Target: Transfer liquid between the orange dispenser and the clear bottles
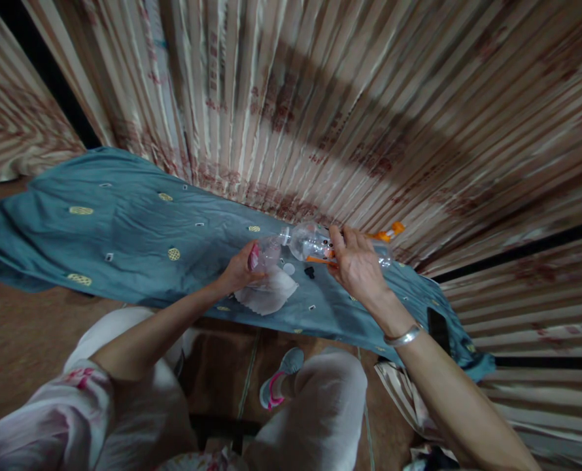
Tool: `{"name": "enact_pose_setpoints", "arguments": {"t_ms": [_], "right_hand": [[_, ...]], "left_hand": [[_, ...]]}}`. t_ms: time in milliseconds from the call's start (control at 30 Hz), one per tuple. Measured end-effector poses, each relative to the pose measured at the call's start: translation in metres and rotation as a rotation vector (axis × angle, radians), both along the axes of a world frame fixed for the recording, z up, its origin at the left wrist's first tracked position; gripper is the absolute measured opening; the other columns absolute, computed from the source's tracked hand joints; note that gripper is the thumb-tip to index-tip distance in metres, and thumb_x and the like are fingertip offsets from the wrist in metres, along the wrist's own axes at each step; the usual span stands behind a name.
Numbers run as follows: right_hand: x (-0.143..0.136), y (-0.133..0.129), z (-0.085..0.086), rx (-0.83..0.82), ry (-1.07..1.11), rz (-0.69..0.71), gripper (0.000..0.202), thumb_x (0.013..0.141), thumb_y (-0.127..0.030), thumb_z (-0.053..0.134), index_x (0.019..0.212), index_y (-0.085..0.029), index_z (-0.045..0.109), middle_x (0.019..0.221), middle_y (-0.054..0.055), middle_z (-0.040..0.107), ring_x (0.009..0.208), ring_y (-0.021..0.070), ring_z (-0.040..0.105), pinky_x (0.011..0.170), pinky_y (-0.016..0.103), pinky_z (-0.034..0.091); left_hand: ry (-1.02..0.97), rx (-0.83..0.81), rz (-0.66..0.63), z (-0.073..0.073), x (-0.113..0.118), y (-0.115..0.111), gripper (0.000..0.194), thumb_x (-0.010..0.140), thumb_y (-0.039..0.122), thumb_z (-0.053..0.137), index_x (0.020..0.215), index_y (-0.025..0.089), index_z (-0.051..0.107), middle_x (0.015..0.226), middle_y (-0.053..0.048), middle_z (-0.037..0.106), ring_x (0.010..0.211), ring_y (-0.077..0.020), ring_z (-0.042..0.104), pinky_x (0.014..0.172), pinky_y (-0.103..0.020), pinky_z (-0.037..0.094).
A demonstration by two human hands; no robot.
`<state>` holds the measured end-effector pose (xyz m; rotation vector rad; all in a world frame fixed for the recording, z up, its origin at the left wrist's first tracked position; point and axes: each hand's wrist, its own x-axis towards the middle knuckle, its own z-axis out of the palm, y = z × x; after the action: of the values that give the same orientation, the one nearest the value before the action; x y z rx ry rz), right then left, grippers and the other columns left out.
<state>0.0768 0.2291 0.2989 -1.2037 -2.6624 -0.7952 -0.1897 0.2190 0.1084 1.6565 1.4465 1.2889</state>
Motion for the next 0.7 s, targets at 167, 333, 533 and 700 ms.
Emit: {"name": "enact_pose_setpoints", "arguments": {"t_ms": [167, 333, 533, 700], "right_hand": [[0.0005, 0.0005, 0.0006, 0.004, -0.020, -0.006, 0.064, 0.082, -0.023, 0.064, 0.141, -0.005, 0.049, 0.129, 0.026, 0.061, 0.116, 0.0392, 0.058, 0.101, 0.049, 0.049], [0.0007, 0.0009, 0.0005, 0.008, -0.018, -0.002, 0.065, 0.081, -0.022, 0.065, 0.142, -0.004, 0.049, 0.128, 0.025, 0.061, 0.116, 0.0385, 0.058, 0.102, 0.048, 0.049], [0.0006, 0.0011, 0.0002, 0.020, -0.023, 0.004, 0.065, 0.082, -0.022, 0.064, 0.142, -0.005, 0.048, 0.129, 0.025, 0.062, 0.117, 0.0389, 0.059, 0.102, 0.049, 0.050], [0.0001, 0.0006, 0.0012, 0.005, -0.016, -0.006, 0.065, 0.082, -0.023, 0.063, 0.143, -0.006, 0.048, 0.130, 0.025, 0.061, 0.118, 0.0387, 0.058, 0.103, 0.049, 0.049]], "left_hand": [[-0.008, 0.021, -0.011, -0.0026, -0.0003, 0.0007, 0.091, 0.060, 0.026, 0.090, 0.143, 0.019, 0.051, 0.144, -0.017, 0.064, 0.134, -0.0357, 0.062, 0.117, -0.052, 0.049], [0.011, 0.002, 0.001, -0.0019, 0.0004, 0.0007, 0.093, 0.060, 0.026, 0.090, 0.144, 0.017, 0.050, 0.145, -0.018, 0.063, 0.136, -0.0365, 0.062, 0.117, -0.052, 0.049], [0.017, -0.007, 0.000, -0.0006, 0.0005, 0.0010, 0.096, 0.058, 0.028, 0.092, 0.143, 0.015, 0.051, 0.146, -0.021, 0.062, 0.136, -0.0381, 0.061, 0.118, -0.053, 0.048], [0.014, 0.007, 0.011, -0.0027, 0.0004, 0.0020, 0.095, 0.058, 0.027, 0.092, 0.143, 0.015, 0.052, 0.144, -0.021, 0.064, 0.134, -0.0391, 0.062, 0.116, -0.055, 0.049]]}}
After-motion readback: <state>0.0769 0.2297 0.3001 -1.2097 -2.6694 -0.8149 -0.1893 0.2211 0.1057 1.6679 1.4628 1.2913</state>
